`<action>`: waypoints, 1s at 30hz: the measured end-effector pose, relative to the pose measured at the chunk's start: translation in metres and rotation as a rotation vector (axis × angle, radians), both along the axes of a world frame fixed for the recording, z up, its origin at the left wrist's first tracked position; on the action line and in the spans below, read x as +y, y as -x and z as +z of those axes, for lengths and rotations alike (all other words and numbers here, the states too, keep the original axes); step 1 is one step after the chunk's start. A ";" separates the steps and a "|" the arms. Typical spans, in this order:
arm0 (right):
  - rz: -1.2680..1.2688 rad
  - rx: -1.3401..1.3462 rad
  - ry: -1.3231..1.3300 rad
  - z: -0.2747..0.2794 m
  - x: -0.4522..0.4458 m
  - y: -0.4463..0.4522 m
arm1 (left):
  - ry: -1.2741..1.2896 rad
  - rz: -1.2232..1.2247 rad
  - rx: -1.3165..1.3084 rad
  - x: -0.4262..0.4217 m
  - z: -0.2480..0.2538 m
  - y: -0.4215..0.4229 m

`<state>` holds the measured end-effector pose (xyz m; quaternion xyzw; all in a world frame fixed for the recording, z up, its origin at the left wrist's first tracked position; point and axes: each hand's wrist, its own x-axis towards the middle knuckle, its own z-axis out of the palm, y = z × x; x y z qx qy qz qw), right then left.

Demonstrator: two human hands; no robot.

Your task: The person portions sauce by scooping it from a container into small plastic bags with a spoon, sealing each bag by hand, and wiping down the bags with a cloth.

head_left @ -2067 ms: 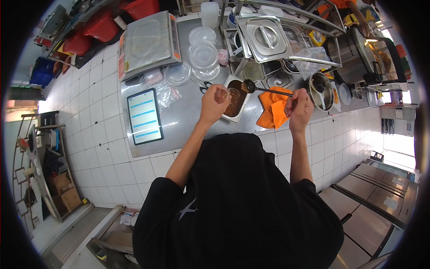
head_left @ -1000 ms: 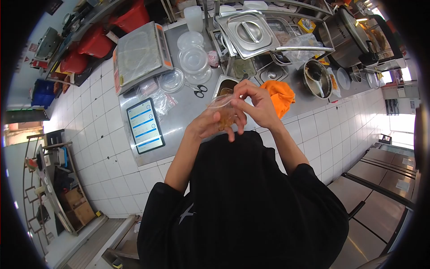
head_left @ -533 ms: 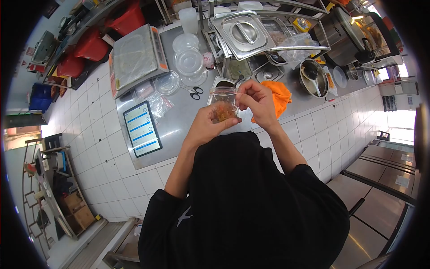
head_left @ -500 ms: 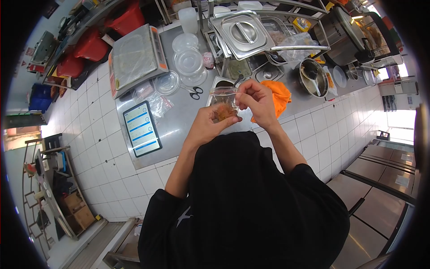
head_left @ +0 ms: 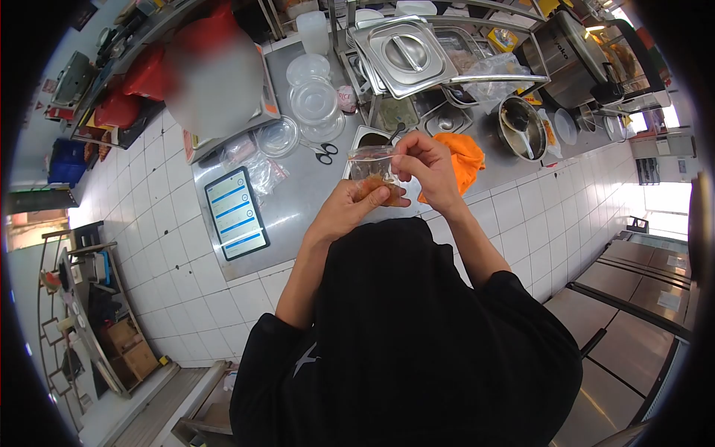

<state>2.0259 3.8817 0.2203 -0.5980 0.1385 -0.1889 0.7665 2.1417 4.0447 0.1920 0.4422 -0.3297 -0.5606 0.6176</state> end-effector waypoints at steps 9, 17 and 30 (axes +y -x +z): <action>-0.165 -0.152 -0.125 0.017 -0.020 0.026 | 0.477 -0.529 0.618 -0.006 -0.033 -0.001; -0.507 -0.289 0.129 0.055 -0.063 0.122 | 0.938 -0.899 0.595 -0.068 -0.018 0.030; -0.750 -0.245 -0.236 0.052 -0.112 0.232 | -0.605 -0.021 -1.275 -0.224 -0.163 0.155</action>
